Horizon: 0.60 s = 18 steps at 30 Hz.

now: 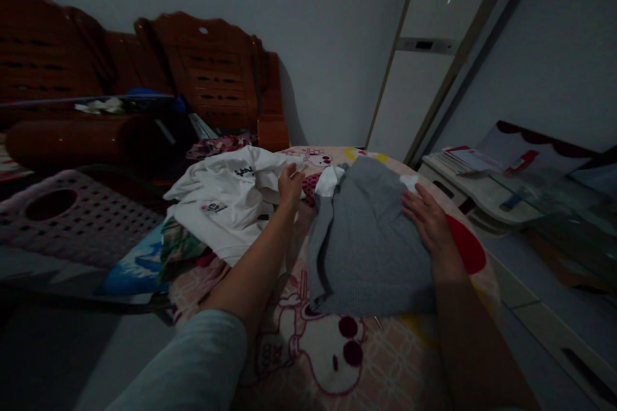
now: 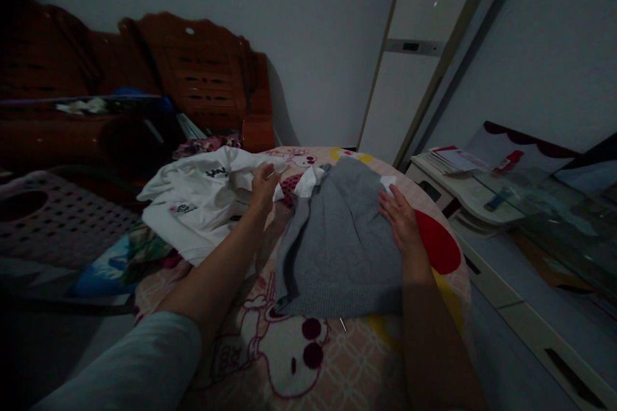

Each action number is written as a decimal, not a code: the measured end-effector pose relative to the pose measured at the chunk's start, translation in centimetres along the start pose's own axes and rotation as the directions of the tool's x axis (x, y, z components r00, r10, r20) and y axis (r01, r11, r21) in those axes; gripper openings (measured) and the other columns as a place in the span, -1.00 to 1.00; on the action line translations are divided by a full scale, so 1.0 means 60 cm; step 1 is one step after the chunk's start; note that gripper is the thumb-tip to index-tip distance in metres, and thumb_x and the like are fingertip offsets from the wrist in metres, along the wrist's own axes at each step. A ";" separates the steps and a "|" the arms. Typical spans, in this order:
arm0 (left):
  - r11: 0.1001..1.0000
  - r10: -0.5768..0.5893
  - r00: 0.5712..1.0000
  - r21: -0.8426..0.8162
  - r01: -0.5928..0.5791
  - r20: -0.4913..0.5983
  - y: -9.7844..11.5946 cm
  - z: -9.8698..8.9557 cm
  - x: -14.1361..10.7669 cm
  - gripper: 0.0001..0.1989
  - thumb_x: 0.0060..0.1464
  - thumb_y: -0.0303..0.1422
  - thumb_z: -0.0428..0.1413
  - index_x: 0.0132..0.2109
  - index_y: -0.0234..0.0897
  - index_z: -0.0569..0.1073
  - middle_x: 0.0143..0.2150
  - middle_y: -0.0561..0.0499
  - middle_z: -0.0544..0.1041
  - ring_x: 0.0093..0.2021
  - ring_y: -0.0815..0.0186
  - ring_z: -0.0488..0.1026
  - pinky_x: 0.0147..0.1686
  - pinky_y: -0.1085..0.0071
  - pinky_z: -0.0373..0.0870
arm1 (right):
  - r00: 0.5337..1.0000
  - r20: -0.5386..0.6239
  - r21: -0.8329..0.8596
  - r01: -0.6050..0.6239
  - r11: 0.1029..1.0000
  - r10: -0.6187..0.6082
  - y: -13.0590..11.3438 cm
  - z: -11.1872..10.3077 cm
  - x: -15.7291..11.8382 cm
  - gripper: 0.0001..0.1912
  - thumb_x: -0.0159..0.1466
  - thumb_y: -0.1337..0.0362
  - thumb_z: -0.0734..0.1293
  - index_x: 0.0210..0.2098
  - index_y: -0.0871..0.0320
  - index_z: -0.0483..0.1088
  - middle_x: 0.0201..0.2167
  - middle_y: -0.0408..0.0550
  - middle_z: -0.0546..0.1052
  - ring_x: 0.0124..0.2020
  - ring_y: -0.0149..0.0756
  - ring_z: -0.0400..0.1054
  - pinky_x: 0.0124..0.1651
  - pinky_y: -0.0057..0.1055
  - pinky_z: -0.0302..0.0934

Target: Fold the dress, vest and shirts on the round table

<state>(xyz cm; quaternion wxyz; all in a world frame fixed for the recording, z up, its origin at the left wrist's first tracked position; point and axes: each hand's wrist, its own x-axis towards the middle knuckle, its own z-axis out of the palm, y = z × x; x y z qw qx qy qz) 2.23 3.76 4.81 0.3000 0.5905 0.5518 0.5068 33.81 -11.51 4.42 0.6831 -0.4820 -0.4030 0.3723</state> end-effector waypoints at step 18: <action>0.757 -0.038 0.931 0.619 -0.210 0.362 -0.011 0.037 -0.054 -0.46 0.16 -0.25 0.14 0.24 -0.33 0.28 0.11 -0.28 0.52 0.13 0.02 0.46 0.03 0.27 0.37 | 0.926 -0.375 -0.924 -0.377 -0.064 -0.039 0.019 -0.049 -0.017 -0.65 0.28 0.10 0.31 -0.17 0.25 0.56 -0.10 0.30 0.57 0.00 0.09 0.47 -0.01 -0.08 0.34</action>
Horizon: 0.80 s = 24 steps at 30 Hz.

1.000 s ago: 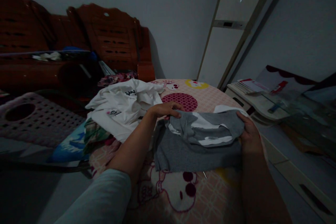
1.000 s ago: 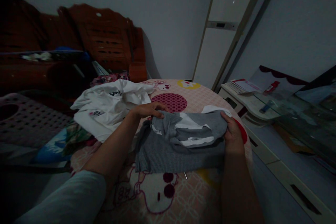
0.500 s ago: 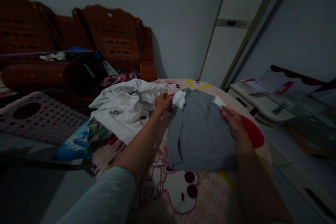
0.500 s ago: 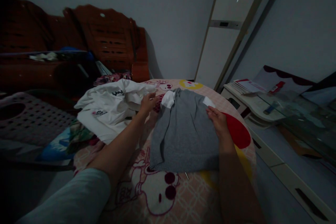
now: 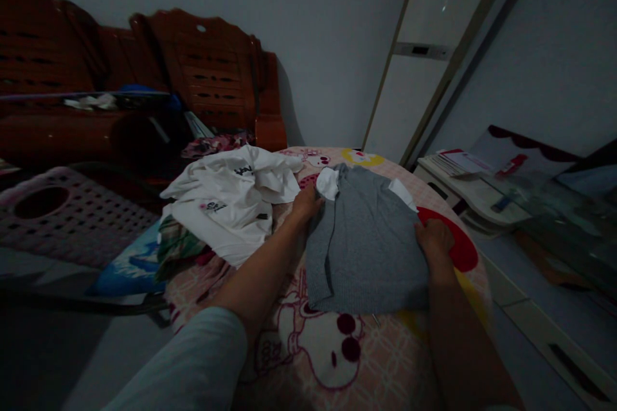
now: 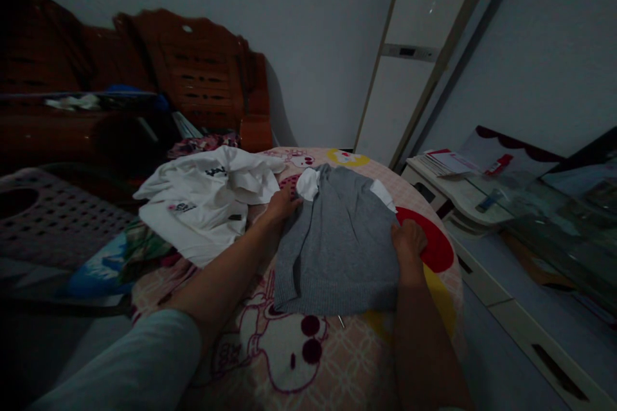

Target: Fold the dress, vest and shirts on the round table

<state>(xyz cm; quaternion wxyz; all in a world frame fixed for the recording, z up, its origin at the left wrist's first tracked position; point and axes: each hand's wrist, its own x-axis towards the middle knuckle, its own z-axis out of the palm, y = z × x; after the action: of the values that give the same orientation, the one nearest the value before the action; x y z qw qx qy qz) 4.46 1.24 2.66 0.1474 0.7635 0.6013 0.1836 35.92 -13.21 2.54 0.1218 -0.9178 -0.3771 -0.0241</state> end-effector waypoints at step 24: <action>0.996 -0.089 0.996 0.008 0.089 0.016 -0.001 -0.026 0.139 -0.48 0.11 -0.13 0.13 0.02 -0.52 0.52 -0.01 -0.39 0.57 0.06 -0.01 0.51 0.00 0.34 0.39 | 0.997 0.000 0.185 -0.077 0.980 0.079 0.007 0.008 0.008 -0.75 0.17 0.22 0.32 -0.26 0.16 0.59 -0.16 0.21 0.60 -0.07 0.06 0.50 -0.06 -0.05 0.39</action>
<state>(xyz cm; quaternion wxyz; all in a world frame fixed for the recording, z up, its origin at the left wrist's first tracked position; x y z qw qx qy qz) 5.43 9.37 4.87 0.1578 0.7378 0.6343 0.1685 36.57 -13.05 2.03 0.2088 -0.9165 -0.3410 0.0127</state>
